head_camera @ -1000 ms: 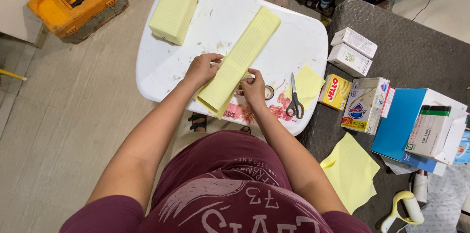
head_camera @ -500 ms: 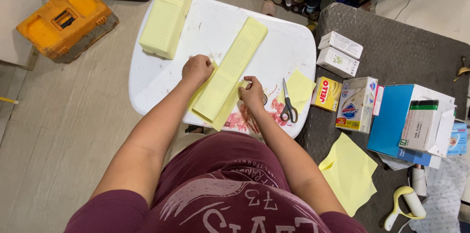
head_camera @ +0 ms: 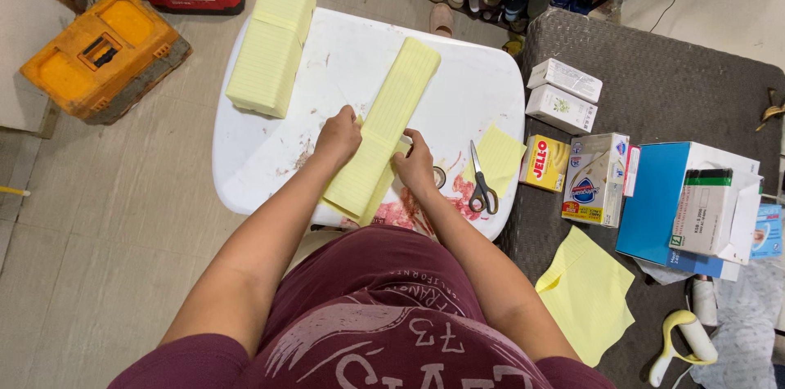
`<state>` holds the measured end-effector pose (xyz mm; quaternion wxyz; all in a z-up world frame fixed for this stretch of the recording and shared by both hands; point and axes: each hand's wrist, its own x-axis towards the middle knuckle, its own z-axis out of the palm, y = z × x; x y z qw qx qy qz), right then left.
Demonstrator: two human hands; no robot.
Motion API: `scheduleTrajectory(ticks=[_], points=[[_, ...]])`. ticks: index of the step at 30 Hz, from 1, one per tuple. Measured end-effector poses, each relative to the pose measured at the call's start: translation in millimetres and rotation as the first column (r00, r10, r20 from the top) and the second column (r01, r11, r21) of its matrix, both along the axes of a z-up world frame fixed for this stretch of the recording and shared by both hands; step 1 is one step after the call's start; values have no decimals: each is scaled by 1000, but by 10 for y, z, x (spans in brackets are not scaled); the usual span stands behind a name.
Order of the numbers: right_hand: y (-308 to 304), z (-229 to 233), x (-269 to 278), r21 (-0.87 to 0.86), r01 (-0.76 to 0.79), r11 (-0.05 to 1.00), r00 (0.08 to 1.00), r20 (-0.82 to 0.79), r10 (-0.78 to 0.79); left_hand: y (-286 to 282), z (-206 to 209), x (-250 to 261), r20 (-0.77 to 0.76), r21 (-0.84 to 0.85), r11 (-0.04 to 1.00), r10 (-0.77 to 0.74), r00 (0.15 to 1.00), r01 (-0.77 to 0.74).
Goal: The person folds yellow lined paper sheets and secures them with black tape to form rectangular blocks. They use scissors to cut the tape and additional paper pieces, then stack the finished blocks on a white table.
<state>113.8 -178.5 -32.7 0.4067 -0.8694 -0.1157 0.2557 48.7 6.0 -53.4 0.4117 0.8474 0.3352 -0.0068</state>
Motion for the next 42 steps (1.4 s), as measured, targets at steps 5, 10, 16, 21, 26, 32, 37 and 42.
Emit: scheduleTrajectory(ticks=[5,10,16,21,26,32,37,42], points=[[48,30,10,84,81,993,993,-86,-74,-136,157,18,1,-114,991,66,998,-65],[23,-32,48,226,167,960,981,-134,-139,-367,417,-151,15,-94,995,-26,1000,27],[-5,-91,117,358,280,891,934,-315,-167,-789,748,-323,-242,189,945,-221,945,269],[-293,-129,185,447,306,840,896,-433,-96,-749,771,-281,-279,199,940,-217,936,277],[-796,-128,290,317,103,943,995,-37,-96,-269,649,-234,-176,225,944,-204,963,241],[-1066,137,112,-164,-214,963,904,340,259,141,596,-250,-63,320,902,-285,956,290],[-1009,278,-41,-299,-344,890,882,222,416,173,626,-230,-109,309,900,-287,952,307],[-1037,399,31,222,-118,968,985,-97,142,-14,781,-340,-99,355,893,-258,961,277]])
